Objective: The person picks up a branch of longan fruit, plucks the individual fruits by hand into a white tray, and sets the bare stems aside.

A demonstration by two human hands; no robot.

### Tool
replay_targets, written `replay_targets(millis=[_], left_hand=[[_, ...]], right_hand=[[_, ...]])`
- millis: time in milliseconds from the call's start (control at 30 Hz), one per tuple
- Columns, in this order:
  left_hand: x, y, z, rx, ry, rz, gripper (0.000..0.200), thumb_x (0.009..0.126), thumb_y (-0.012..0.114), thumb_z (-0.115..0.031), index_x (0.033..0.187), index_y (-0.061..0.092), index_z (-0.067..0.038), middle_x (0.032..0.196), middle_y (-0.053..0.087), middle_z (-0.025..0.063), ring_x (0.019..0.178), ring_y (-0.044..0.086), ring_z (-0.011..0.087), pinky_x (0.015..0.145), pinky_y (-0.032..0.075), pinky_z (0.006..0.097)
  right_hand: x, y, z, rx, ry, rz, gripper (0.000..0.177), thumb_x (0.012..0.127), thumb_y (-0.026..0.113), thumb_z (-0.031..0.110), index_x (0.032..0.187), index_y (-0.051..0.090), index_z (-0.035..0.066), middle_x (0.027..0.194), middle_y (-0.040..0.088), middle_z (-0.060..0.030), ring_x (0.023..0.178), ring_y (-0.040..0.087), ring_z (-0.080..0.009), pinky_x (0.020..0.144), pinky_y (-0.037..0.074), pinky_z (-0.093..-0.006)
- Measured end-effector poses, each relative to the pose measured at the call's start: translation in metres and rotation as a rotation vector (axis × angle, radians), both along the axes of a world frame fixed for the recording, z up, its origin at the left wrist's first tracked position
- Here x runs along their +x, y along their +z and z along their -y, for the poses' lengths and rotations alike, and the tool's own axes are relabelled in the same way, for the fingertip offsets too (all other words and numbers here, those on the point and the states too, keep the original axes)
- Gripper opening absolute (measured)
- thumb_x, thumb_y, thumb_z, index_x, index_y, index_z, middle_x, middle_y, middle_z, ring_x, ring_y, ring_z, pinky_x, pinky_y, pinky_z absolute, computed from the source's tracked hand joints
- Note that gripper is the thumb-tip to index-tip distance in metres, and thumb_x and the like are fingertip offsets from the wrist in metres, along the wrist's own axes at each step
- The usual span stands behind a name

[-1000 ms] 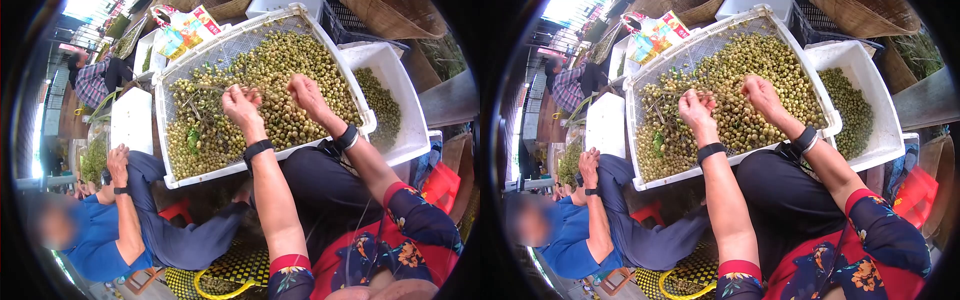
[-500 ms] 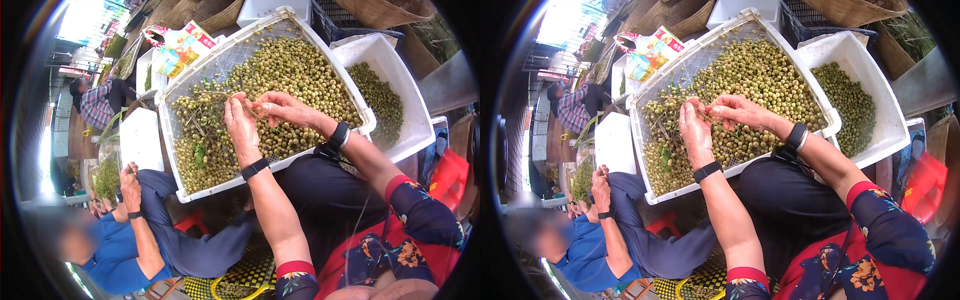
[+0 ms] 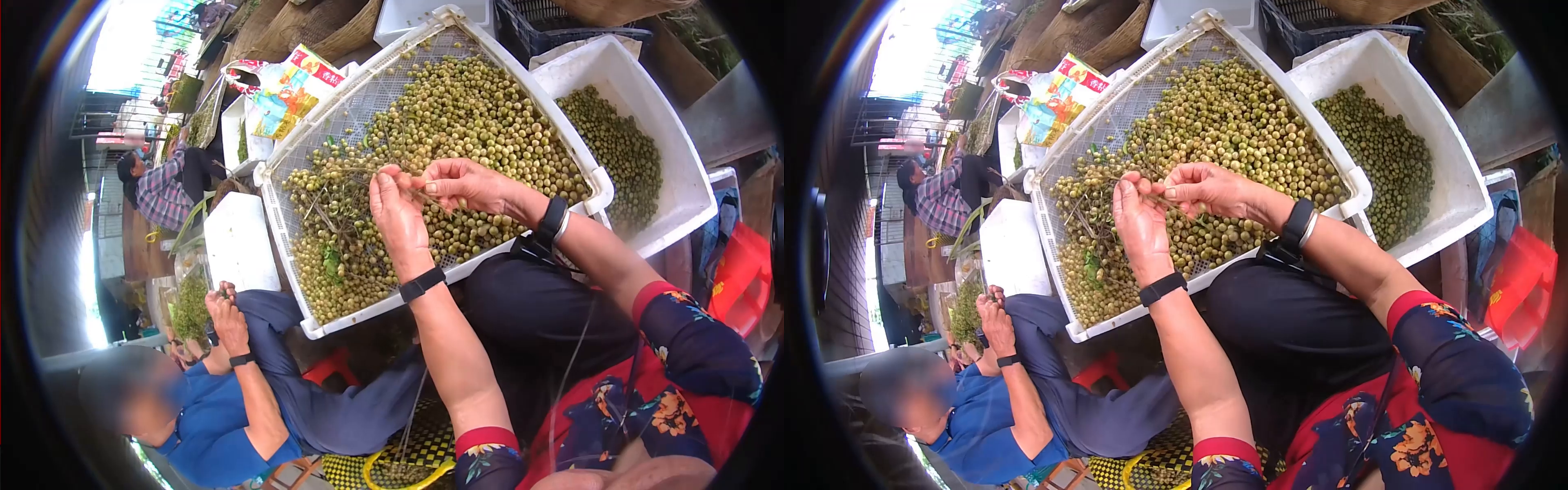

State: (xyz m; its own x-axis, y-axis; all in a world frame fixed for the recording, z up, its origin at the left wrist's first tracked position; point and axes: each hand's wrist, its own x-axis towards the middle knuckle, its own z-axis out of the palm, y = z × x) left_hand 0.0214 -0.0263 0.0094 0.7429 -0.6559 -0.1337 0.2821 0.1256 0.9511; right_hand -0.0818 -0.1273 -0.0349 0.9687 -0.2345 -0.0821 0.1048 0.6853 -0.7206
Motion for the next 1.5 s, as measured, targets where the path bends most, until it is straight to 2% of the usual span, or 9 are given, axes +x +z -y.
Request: replay_targets(millis=[200,267,300,400,433,533,900,1133,1500], left_hand=[[0.024,-0.011,-0.013,-0.439,0.051,-0.534,0.019,0.104,0.045,-0.025,0.102,0.055,-0.008,0.072,0.046,-0.0007,0.060,0.044,0.0102,0.052,0.039,0.0267],[0.029,-0.013,-0.020,-0.453,0.081,-0.558,0.017,0.104,0.045,-0.023,0.101,0.055,-0.009,0.071,0.045,-0.0010,0.058,0.043,0.0099,0.051,0.037,0.0266],[0.029,-0.011,-0.022,-0.501,0.068,-0.570,0.017,0.104,0.045,-0.023,0.101,0.055,-0.009,0.070,0.045,-0.0014,0.058,0.043,0.0099,0.051,0.037,0.0266],[0.029,-0.004,-0.023,-0.556,0.056,-0.558,0.016,0.104,0.045,-0.021,0.102,0.055,-0.009,0.070,0.046,-0.0021,0.058,0.043,0.0098,0.051,0.037,0.0263],[0.028,-0.003,-0.024,-0.571,0.057,-0.546,0.016,0.104,0.045,-0.021,0.102,0.055,-0.008,0.070,0.046,-0.0020,0.058,0.043,0.0097,0.051,0.037,0.0260],[0.020,0.007,-0.018,-0.575,0.067,-0.529,0.015,0.104,0.046,-0.021,0.101,0.054,-0.008,0.068,0.045,-0.0019,0.057,0.042,0.0094,0.050,0.036,0.0252],[0.027,0.012,-0.026,-0.678,0.074,-0.503,0.018,0.102,0.046,-0.017,0.091,0.056,-0.007,0.063,0.044,-0.0030,0.050,0.039,0.0075,0.046,0.033,0.0243],[0.024,0.017,-0.031,-0.701,0.069,-0.459,0.018,0.101,0.047,-0.018,0.090,0.058,-0.009,0.064,0.048,-0.0021,0.053,0.044,0.0099,0.048,0.037,0.0252],[0.033,0.013,-0.044,-0.724,-0.055,-0.489,0.020,0.101,0.047,-0.023,0.095,0.064,-0.013,0.103,0.072,0.0060,0.108,0.066,0.0294,0.094,0.050,0.0543]], right_hand=[[-0.019,-0.004,0.011,0.139,-0.059,-0.065,0.015,0.095,0.064,0.014,0.105,0.058,0.005,0.087,0.066,-0.0032,0.069,0.067,-0.0122,0.067,0.058,-0.0265],[-0.025,-0.007,0.017,-0.265,-0.130,-0.153,0.015,0.095,0.061,0.011,0.107,0.058,0.002,0.087,0.066,-0.0045,0.072,0.066,-0.0140,0.068,0.057,-0.0280],[-0.022,-0.016,0.019,-0.914,-0.340,-0.131,0.017,0.096,0.059,0.010,0.110,0.058,0.001,0.087,0.067,-0.0060,0.077,0.065,-0.0150,0.069,0.053,-0.0290],[-0.027,-0.012,0.018,-1.289,-0.542,-0.030,0.023,0.094,0.063,0.014,0.112,0.058,0.001,0.087,0.065,-0.0060,0.078,0.062,-0.0146,0.070,0.051,-0.0292],[-0.026,-0.008,0.013,-0.828,-0.323,-0.028,0.025,0.096,0.061,0.023,0.110,0.059,0.002,0.085,0.062,-0.0043,0.076,0.060,-0.0121,0.068,0.051,-0.0280],[-0.034,0.035,-0.004,-0.510,0.051,-0.072,0.029,0.099,0.056,0.032,0.107,0.061,0.004,0.084,0.060,-0.0024,0.074,0.058,-0.0103,0.066,0.050,-0.0275],[-0.044,0.027,-0.015,-0.176,0.167,-0.130,0.033,0.103,0.049,0.037,0.100,0.059,0.006,0.075,0.055,0.0012,0.064,0.051,-0.0061,0.058,0.044,-0.0213],[-0.043,0.018,-0.019,-0.820,0.321,0.115,0.035,0.100,0.056,0.036,0.092,0.061,0.002,0.073,0.055,0.0002,0.068,0.047,-0.0090,0.061,0.041,-0.0291],[-0.128,0.053,0.006,-0.850,-0.075,-0.083,0.019,0.099,0.043,0.012,0.097,0.059,0.004,0.086,0.058,-0.0001,0.077,0.051,-0.0083,0.068,0.044,-0.0261]])
